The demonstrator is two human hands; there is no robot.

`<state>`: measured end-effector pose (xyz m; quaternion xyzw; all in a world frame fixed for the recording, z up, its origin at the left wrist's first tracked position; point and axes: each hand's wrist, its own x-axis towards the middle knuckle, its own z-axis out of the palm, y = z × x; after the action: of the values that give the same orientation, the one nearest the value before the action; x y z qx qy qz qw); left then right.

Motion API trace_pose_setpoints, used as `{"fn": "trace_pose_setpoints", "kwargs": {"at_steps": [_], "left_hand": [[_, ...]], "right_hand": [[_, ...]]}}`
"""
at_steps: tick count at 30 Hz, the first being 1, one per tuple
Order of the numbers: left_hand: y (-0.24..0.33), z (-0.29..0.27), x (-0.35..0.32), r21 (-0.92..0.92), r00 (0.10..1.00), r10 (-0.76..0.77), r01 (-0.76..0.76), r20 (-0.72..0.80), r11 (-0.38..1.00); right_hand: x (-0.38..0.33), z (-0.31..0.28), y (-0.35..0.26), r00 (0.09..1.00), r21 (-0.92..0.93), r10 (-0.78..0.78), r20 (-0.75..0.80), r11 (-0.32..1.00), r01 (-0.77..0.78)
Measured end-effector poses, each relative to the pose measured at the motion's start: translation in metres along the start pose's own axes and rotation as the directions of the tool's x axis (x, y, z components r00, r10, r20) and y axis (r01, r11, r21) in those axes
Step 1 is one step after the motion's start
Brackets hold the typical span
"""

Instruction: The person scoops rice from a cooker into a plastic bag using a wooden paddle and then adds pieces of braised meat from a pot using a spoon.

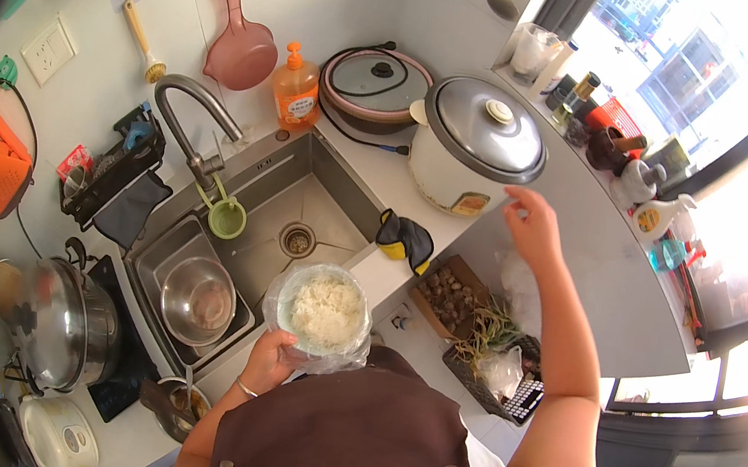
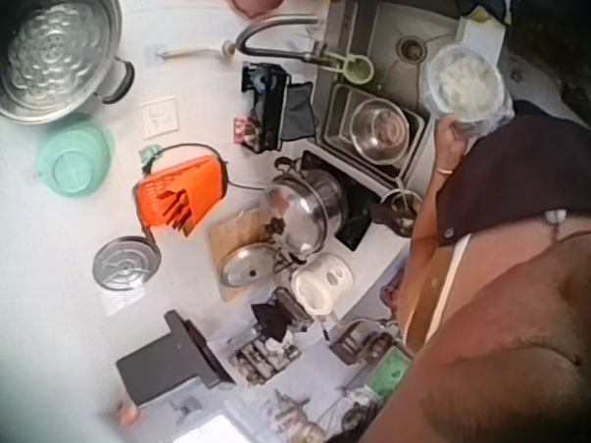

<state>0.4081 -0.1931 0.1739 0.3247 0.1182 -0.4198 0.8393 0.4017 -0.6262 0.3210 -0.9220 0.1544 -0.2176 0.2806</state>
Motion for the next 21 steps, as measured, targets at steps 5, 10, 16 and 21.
{"fn": "trace_pose_setpoints", "kwargs": {"at_steps": [5, 10, 16, 21], "left_hand": [[0.010, 0.006, 0.003, -0.044, 0.979, 0.097, -0.106, -0.179, 0.993], [0.000, 0.015, -0.007, -0.040, 0.854, 0.191, -0.240, -0.483, 0.970], [-0.019, 0.028, -0.007, -0.088, 0.821, 0.201, -0.291, -0.535, 0.953], [-0.037, 0.027, 0.007, -0.154, 0.811, 0.227, -0.361, -0.539, 0.920]], "right_hand": [[0.131, 0.005, 0.043, 0.987, -0.294, 0.001, 0.161, 0.955, 0.047], [0.219, 0.026, 0.073, 0.954, -0.425, -0.015, 0.298, 0.893, 0.147], [0.255, 0.041, 0.079, 0.873, -0.440, 0.005, 0.487, 0.865, 0.241], [0.264, 0.033, 0.083, 0.862, -0.379, -0.011, 0.507, 0.895, 0.234]]}}
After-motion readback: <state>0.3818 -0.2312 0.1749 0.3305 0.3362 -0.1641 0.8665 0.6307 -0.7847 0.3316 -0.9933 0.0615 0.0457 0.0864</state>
